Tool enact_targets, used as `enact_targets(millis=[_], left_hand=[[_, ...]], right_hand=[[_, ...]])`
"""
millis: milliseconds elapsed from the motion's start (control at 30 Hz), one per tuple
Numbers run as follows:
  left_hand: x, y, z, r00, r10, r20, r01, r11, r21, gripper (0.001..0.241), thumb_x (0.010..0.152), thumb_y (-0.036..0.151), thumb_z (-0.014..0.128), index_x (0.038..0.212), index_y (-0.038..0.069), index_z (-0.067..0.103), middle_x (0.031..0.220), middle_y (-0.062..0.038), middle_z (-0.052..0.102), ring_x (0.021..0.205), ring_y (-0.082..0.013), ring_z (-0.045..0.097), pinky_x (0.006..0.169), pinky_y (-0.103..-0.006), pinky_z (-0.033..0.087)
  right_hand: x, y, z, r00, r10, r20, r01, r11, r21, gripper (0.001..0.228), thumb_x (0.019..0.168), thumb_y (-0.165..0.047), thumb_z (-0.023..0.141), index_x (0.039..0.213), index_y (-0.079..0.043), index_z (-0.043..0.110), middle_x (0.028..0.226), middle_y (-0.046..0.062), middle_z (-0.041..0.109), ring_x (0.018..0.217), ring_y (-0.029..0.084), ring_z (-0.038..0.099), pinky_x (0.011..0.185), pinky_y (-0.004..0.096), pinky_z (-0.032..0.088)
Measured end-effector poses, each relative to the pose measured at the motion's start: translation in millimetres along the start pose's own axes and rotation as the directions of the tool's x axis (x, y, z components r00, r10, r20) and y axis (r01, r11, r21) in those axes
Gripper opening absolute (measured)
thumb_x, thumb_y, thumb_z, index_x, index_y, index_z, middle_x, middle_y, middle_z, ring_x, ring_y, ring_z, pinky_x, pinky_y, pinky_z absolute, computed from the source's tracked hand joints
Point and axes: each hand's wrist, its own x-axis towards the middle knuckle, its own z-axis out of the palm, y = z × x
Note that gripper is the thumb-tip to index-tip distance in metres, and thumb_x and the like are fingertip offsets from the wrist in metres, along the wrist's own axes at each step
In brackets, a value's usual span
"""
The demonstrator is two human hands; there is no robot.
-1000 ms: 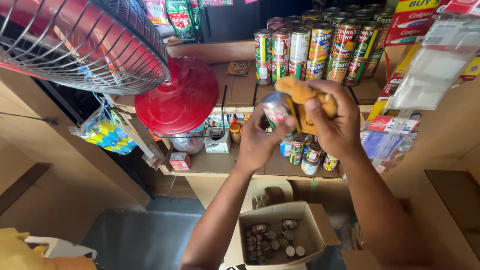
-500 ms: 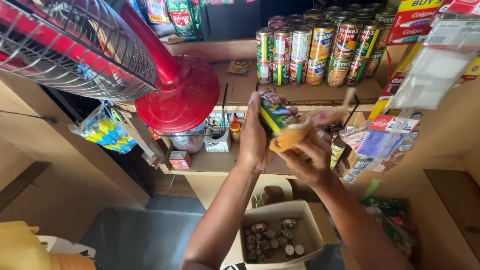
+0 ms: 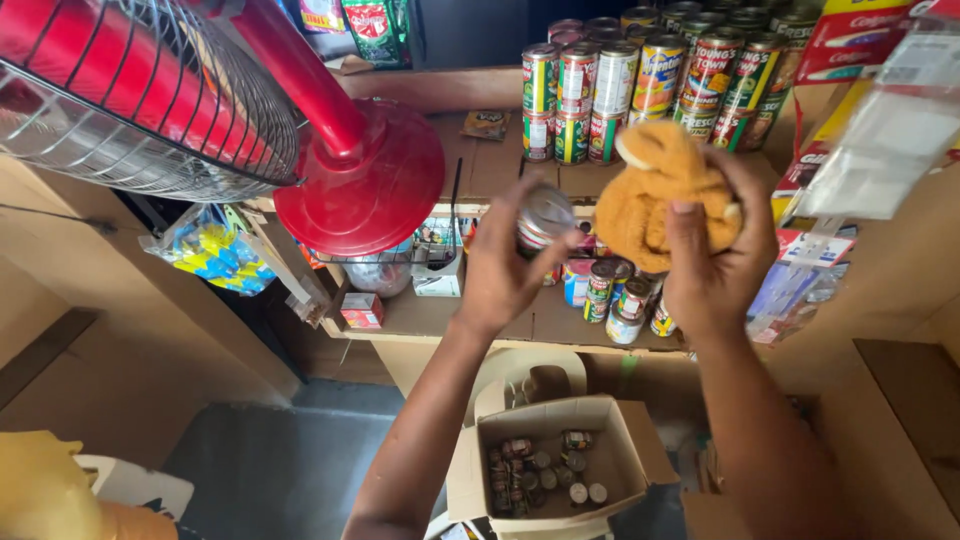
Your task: Wiping down canned goods with a yellow cloth and organizing them on a grocery shelf.
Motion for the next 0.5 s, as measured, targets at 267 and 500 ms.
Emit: enact_targets(millis=[267, 500], left_hand=[[-8.9, -25.0, 6.9, 0.968, 0.186, 0.165, -0.248, 0.784, 0.569, 0.065, 0.077, 0.032, 0.087, 0.129, 0.004, 0.058, 0.124, -0.016, 0.067, 0.114, -0.0375, 0.064, 0.101, -0.0485, 0.049], [-9.3, -12.2, 11.8, 0.974, 0.167, 0.152, -0.223, 0.811, 0.54, 0.067, 0.08, 0.033, 0.087, 0.13, 0.0, 0.058, 0.122, -0.017, 0.066, 0.112, -0.0354, 0.064, 0.101, -0.0477, 0.049]], right_hand=[[7.8, -50.4, 32.1, 0.731, -0.241, 0.638, 0.623, 0.617, -0.481, 0.05, 0.091, -0.018, 0.077, 0.134, 0.002, 0.061, 0.124, 0.02, 0.07, 0.114, 0.036, 0.07, 0.103, 0.049, 0.05], [9.2, -25.3, 17.7, 0.802, -0.14, 0.581, 0.441, 0.794, -0.418, 0.041, 0.091, -0.008, 0.079, 0.129, -0.003, 0.063, 0.117, 0.019, 0.072, 0.106, 0.036, 0.07, 0.094, 0.045, 0.054]])
